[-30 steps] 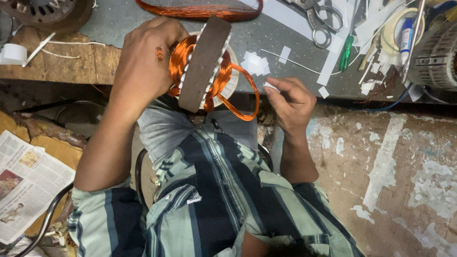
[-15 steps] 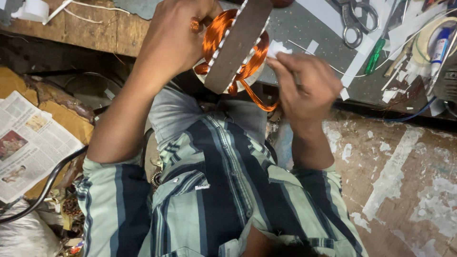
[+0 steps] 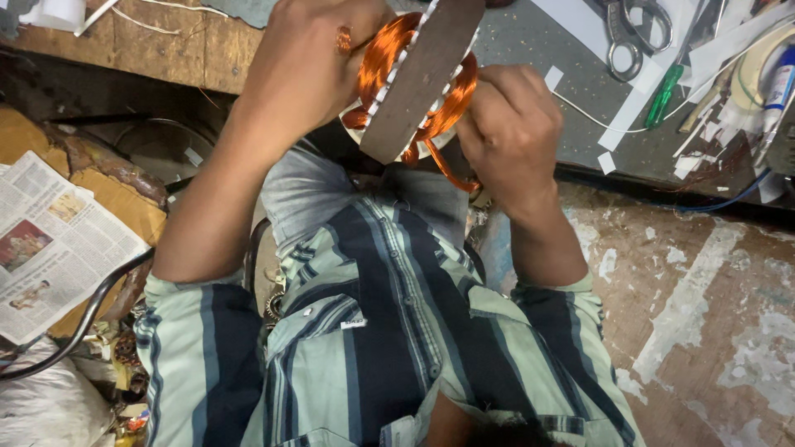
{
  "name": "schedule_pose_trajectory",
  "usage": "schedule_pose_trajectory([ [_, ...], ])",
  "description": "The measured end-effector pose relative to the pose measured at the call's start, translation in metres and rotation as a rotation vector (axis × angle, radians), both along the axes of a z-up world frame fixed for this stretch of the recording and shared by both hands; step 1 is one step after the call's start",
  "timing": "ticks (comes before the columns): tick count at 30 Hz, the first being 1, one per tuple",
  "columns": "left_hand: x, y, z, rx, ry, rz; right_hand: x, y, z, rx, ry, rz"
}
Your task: The person winds copper wire around a motor stator core, threading the wire through slots and securing it with white tape. The person repeatedly adjusts the wire and rotates the stator to continue winding.
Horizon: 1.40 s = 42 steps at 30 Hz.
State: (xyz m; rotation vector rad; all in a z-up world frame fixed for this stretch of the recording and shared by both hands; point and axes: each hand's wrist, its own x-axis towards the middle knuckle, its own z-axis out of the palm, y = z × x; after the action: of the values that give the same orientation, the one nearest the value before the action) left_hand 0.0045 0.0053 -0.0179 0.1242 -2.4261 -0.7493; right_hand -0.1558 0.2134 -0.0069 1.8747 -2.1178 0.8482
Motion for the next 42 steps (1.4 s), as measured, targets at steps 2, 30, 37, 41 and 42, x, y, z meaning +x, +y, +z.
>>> schedule_pose_trajectory([
  [2, 0.002, -0.001, -0.003, -0.081, 0.03, 0.005, 0.0, -0.001, 0.005, 0.017, -0.011, -0.014],
  [30, 0.019, -0.001, -0.035, 0.406, -0.268, 0.147, -0.019, -0.013, -0.038, -0.046, -1.392, 0.322],
  [37, 0.019, -0.009, -0.036, 0.374, -0.381, 0.176, -0.028, -0.007, -0.041, 0.037, -1.209, 0.421],
  [41, 0.018, -0.013, -0.043, 0.305, -0.388, 0.141, -0.027, -0.009, -0.042, 0.054, -1.303, 0.401],
  [42, 0.018, -0.013, -0.046, 0.29, -0.408, 0.16, -0.026, -0.009, -0.042, 0.056, -1.328, 0.398],
])
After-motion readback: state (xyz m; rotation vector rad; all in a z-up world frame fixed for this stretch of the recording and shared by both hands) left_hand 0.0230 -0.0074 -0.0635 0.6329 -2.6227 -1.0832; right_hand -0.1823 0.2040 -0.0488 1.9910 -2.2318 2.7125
